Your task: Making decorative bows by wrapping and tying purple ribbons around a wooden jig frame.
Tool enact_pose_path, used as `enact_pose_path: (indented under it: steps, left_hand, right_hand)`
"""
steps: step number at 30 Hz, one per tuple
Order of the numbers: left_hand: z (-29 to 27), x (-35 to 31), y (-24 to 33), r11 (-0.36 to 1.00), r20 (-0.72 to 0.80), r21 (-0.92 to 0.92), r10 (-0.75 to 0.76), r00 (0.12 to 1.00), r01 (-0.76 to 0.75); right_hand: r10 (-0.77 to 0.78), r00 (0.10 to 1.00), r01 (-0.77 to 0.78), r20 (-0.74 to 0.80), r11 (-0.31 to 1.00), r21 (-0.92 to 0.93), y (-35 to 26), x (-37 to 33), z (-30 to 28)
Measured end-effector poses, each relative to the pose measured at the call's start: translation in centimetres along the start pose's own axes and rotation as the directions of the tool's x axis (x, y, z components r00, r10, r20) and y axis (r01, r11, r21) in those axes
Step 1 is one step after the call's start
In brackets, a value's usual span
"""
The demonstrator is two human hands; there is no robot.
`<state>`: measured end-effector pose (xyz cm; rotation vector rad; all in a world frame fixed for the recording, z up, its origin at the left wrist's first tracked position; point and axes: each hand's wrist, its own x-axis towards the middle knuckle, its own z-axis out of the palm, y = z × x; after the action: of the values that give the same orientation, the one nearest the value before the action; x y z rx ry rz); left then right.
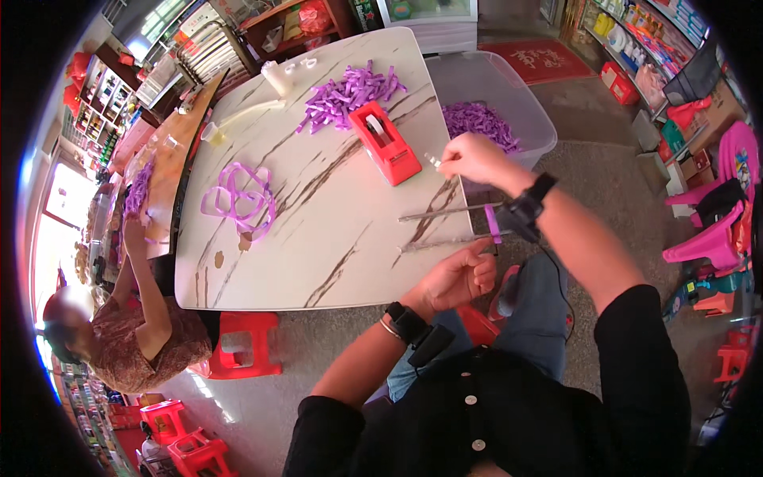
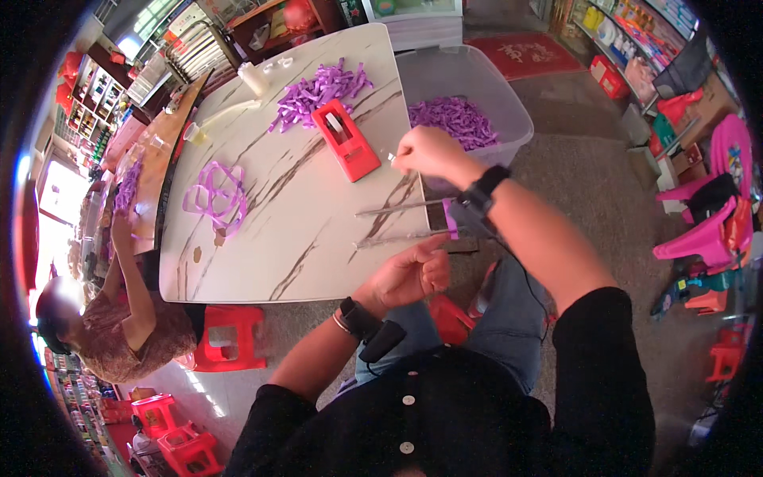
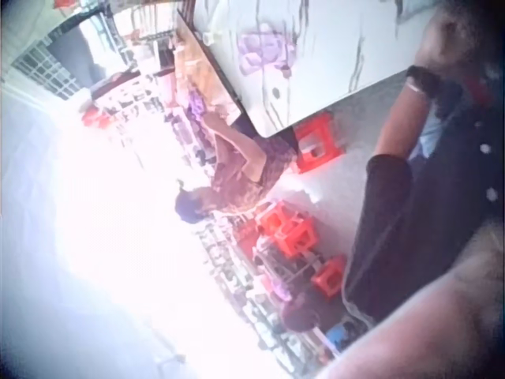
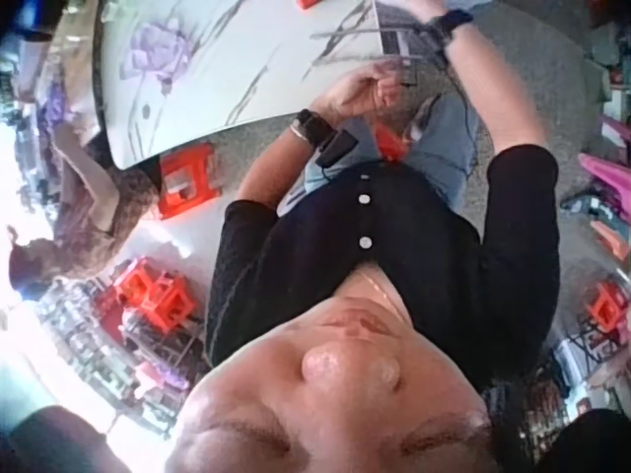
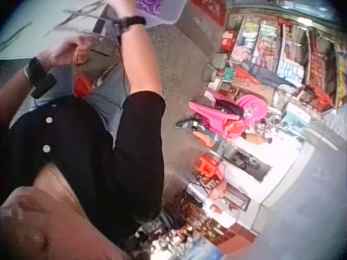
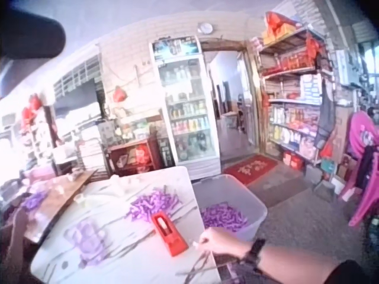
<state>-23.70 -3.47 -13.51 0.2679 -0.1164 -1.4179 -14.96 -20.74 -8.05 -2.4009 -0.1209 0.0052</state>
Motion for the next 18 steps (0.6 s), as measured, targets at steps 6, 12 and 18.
enact_pose_path:
  steps: [6,12,18]
  left_hand:
    - [0.1,-0.3,0.0,1.000,-0.019,-0.002,0.007,1.000,-0.007]
    - [0.1,-0.2,-0.1,1.000,-0.048,-0.008,0.013,0.999,-0.013]
    - [0.2,-0.2,0.0,0.999,-0.050,0.030,0.019,0.999,-0.017]
  right_hand:
    - [-0.038,0.878,-0.126,0.477,0.943,0.308,0.9,-4.8,-4.5]
    - [0.012,0.782,-0.142,0.624,0.977,0.159,2.5,-6.3,-3.7]
    - [0.055,0.797,-0.084,0.602,0.996,0.020,2.0,-6.3,-3.4]
